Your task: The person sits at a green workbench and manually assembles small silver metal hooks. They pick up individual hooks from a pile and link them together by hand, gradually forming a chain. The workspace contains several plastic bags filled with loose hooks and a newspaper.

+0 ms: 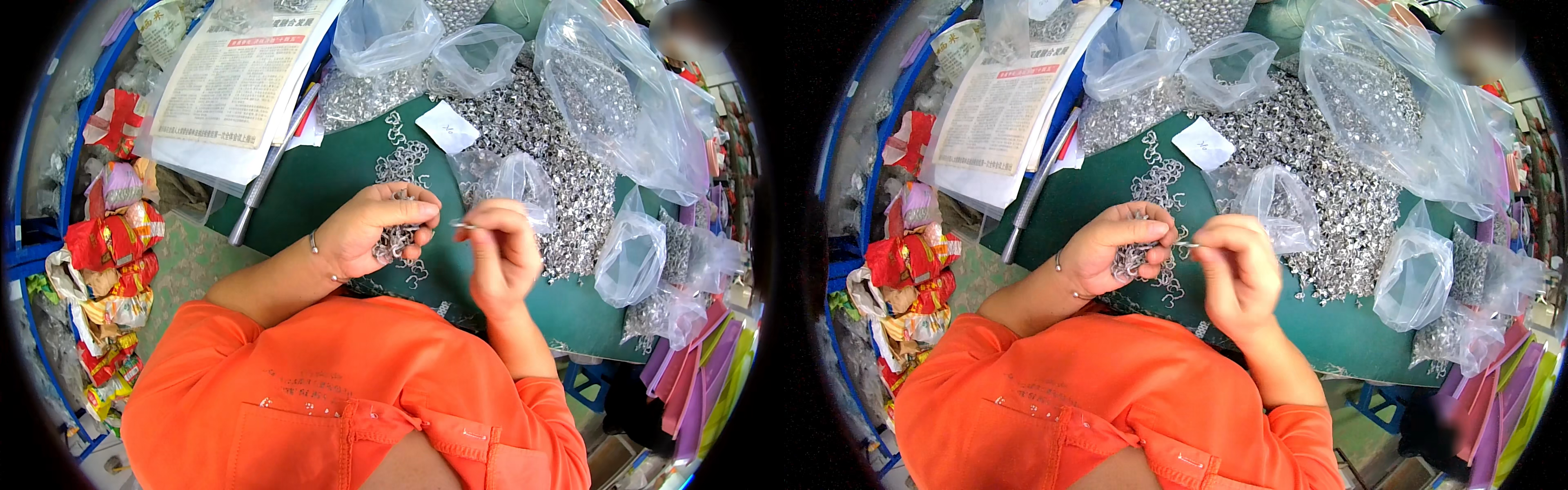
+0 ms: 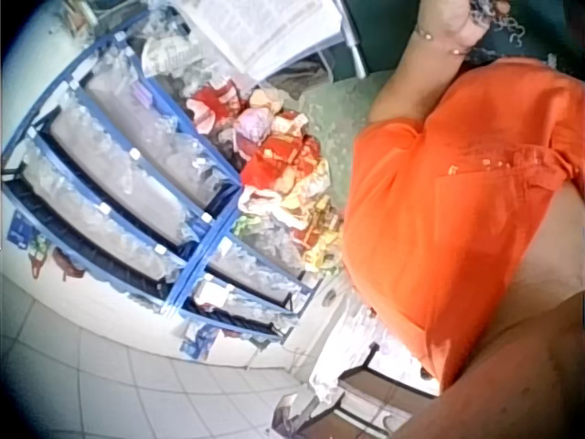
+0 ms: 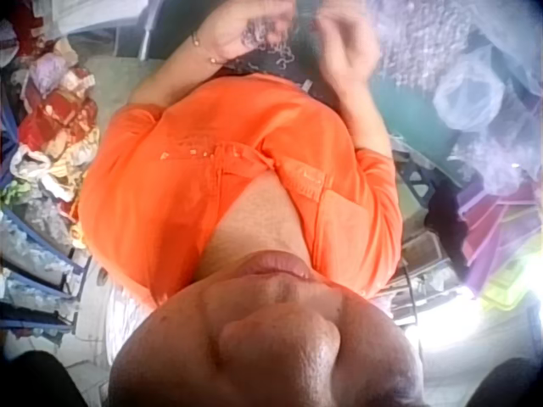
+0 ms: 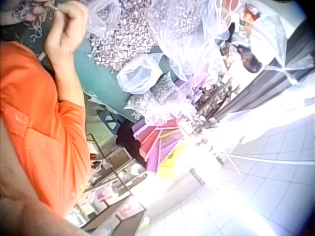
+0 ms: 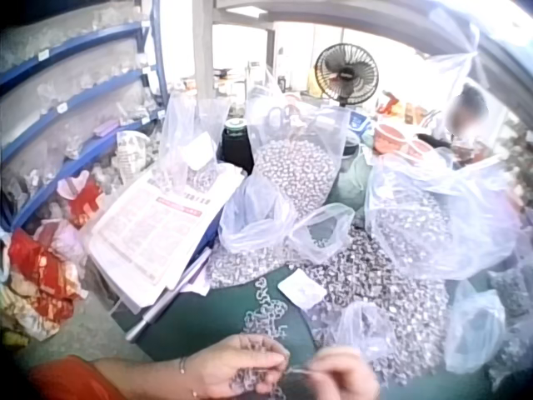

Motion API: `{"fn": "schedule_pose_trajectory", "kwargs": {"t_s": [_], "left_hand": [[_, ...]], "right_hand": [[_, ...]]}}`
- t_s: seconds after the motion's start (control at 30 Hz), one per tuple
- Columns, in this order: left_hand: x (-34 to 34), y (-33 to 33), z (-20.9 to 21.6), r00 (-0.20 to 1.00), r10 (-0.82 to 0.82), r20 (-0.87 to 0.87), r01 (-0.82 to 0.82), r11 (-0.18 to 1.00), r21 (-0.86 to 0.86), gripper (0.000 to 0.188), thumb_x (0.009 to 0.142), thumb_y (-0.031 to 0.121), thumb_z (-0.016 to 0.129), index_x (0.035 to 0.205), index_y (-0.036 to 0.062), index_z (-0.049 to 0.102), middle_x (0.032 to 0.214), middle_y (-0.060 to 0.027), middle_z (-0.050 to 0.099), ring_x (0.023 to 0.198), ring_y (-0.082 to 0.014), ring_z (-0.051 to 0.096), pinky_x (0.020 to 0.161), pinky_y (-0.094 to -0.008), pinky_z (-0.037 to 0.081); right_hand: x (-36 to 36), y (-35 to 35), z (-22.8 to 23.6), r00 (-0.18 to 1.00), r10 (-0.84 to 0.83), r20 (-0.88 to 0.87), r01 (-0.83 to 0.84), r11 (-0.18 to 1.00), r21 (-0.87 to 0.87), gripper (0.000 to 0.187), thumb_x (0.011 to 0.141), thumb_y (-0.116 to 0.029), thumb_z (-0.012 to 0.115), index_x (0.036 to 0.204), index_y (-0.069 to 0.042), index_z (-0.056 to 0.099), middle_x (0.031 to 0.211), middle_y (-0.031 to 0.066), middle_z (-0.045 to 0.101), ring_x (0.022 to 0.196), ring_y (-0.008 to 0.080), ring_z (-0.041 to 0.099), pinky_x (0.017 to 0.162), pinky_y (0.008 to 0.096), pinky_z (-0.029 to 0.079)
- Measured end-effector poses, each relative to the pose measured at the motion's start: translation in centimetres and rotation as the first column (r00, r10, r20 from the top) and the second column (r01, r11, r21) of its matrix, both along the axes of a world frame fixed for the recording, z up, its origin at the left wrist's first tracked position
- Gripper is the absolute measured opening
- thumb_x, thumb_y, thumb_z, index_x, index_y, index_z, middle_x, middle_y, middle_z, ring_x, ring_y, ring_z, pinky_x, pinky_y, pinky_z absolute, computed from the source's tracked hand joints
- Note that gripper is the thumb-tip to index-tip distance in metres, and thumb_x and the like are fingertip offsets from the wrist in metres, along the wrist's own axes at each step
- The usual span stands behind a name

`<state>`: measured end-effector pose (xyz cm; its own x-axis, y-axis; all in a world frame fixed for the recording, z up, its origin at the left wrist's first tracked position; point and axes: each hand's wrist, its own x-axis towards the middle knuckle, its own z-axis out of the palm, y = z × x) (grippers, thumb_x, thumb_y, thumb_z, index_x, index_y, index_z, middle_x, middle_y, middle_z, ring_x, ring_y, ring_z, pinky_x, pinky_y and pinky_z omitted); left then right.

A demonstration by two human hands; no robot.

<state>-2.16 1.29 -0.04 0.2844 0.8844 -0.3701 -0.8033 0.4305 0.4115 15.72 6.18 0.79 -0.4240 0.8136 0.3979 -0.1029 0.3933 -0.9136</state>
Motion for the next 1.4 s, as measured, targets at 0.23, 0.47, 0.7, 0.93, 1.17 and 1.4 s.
{"fn": "schedule_pose_trajectory", "kwargs": {"t_s": [0.23,0.47,0.7,0.93,1.17,1.4], "left_hand": [[-1.7,-0.2,-0.6,0.995,0.100,-0.022,-0.101,0.994,-0.032,0.014,0.090,0.015,0.056,0.087,0.0027,0.059,0.080,-0.0037,0.058,0.067,-0.0108,0.055,0.052,-0.0235,0.046],[-1.8,-0.5,-0.7,0.994,0.105,0.005,-0.105,0.994,-0.026,0.014,0.092,0.014,0.051,0.096,0.0026,0.057,0.090,-0.0063,0.057,0.070,-0.0116,0.053,0.053,-0.0229,0.044],[-1.6,-0.5,0.1,0.994,0.110,-0.024,-0.112,0.989,-0.099,0.023,0.091,0.013,0.051,0.107,-0.0019,0.058,0.089,-0.0083,0.060,0.073,-0.0129,0.059,0.056,-0.0256,0.051],[-1.4,-0.4,-0.5,0.988,0.069,-0.136,-0.076,0.996,-0.046,0.027,0.092,0.012,0.050,0.113,-0.0030,0.055,0.092,-0.0088,0.060,0.076,-0.0133,0.059,0.058,-0.0255,0.051],[-0.9,-0.2,0.5,0.993,0.072,-0.097,-0.079,0.994,-0.071,0.030,0.094,0.015,0.046,0.118,-0.0021,0.053,0.097,-0.0100,0.060,0.081,-0.0136,0.059,0.057,-0.0235,0.051],[-0.6,-0.5,-0.6,0.984,0.056,-0.167,-0.056,0.998,0.010,0.024,0.093,0.015,0.047,0.110,-0.0006,0.055,0.096,-0.0138,0.061,0.076,-0.0161,0.062,0.051,-0.0262,0.051]], "right_hand": [[3.0,4.1,2.2,0.728,-0.616,0.300,0.260,0.654,0.711,0.020,0.071,0.012,0.061,0.086,-0.001,0.061,0.088,0.0132,0.059,0.077,0.0285,0.056,0.070,0.0345,0.046],[0.5,0.3,-2.8,0.849,0.007,0.529,-0.264,0.872,0.413,0.027,0.063,0.008,0.058,0.088,-0.001,0.062,0.090,0.0096,0.062,0.084,0.0285,0.057,0.071,0.0358,0.049],[0.2,0.3,-3.7,0.773,0.032,0.633,-0.276,0.916,0.291,0.022,0.067,0.007,0.056,0.087,-0.001,0.062,0.090,0.0101,0.057,0.082,0.0295,0.055,0.073,0.0375,0.048],[1.3,0.1,-3.8,0.751,0.011,0.660,-0.267,0.920,0.287,0.017,0.069,0.006,0.057,0.085,-0.001,0.060,0.088,0.0104,0.056,0.082,0.0313,0.055,0.071,0.0382,0.047],[1.7,-0.6,-3.9,0.919,0.092,0.384,-0.113,0.993,0.034,0.017,0.072,0.010,0.064,0.080,-0.002,0.055,0.080,0.0084,0.058,0.073,0.0254,0.058,0.065,0.0320,0.047],[2.3,-1.6,-2.1,0.995,0.089,-0.036,-0.094,0.972,-0.213,0.020,0.076,0.016,0.061,0.083,0.000,0.051,0.088,0.0120,0.058,0.079,0.0156,0.057,0.071,0.0262,0.049]]}}
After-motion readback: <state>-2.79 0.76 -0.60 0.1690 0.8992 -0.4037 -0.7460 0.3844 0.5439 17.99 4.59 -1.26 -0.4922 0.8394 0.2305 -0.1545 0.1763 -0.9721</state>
